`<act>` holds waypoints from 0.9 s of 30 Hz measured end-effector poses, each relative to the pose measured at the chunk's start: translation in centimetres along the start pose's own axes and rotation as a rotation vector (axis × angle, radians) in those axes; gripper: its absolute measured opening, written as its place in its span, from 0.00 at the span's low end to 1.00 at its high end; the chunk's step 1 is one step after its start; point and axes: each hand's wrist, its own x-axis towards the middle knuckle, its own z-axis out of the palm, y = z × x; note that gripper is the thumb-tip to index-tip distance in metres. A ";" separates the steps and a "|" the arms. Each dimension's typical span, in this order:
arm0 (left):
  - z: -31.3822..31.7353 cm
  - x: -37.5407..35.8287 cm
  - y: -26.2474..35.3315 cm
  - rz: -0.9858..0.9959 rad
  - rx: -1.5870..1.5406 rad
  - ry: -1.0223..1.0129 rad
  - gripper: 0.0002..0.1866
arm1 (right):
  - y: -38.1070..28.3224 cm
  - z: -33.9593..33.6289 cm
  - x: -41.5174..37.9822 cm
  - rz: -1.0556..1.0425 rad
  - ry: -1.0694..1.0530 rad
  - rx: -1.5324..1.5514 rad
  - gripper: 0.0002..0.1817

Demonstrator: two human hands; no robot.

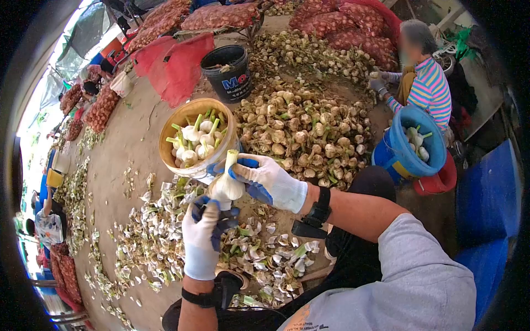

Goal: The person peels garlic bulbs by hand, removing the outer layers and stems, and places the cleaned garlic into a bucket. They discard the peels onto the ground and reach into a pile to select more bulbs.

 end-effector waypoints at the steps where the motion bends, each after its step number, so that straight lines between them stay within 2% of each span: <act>1: -0.4 0.2 -0.6 0.094 0.213 0.035 0.14 | 0.4 0.1 -0.1 0.017 0.028 -0.054 0.28; 2: -0.6 0.3 -1.0 0.188 0.426 0.071 0.13 | 0.7 0.2 -0.2 0.036 0.054 -0.108 0.28; 3: -0.2 0.2 -1.1 0.218 0.453 0.138 0.12 | 0.4 0.3 -0.2 0.022 0.100 -0.357 0.27; 4: -0.4 0.1 -1.3 0.218 0.454 0.139 0.12 | 0.4 0.4 -0.2 0.022 0.099 -0.356 0.27; 6: -0.9 0.0 -1.9 0.621 1.022 0.135 0.10 | 0.2 0.6 -0.3 -0.010 0.132 -0.616 0.24; 7: -0.7 0.0 -1.7 0.808 1.154 0.127 0.08 | 0.0 0.6 -0.4 0.073 0.178 -0.542 0.23; 8: -0.7 -0.1 -1.8 0.807 1.154 0.126 0.08 | -0.3 0.5 -0.3 0.073 0.179 -0.542 0.23; 10: -0.8 -0.3 -2.1 0.722 1.084 0.142 0.08 | -0.7 0.3 -0.3 0.231 0.231 -0.591 0.20; 12: -0.5 -0.3 -1.3 0.412 0.780 0.243 0.07 | -0.3 -0.1 -0.2 0.158 0.185 -0.467 0.20; 14: -1.4 0.6 -0.3 0.296 0.365 0.288 0.09 | -0.3 -0.5 -0.2 0.086 0.136 -0.341 0.21; 16: -3.6 1.6 1.0 0.263 0.079 0.384 0.08 | -1.1 -0.4 -0.2 0.095 0.046 -0.155 0.23; 18: -5.6 2.2 2.6 0.273 -0.062 0.457 0.08 | -1.3 -1.0 0.0 0.091 -0.001 -0.111 0.24; 22: -7.0 2.2 3.8 0.309 0.118 0.475 0.08 | -1.6 -2.5 -0.1 0.152 0.006 0.087 0.22; 24: -6.3 2.0 4.6 0.366 0.251 0.516 0.10 | -1.8 -3.8 0.0 0.179 0.046 0.119 0.27; 26: -4.5 1.3 6.0 0.475 0.484 0.489 0.15 | -2.2 -4.7 -0.4 0.149 0.032 0.119 0.26; 27: -5.0 1.2 6.3 0.394 0.691 0.487 0.16 | -2.4 -4.8 -0.7 0.147 0.059 0.110 0.23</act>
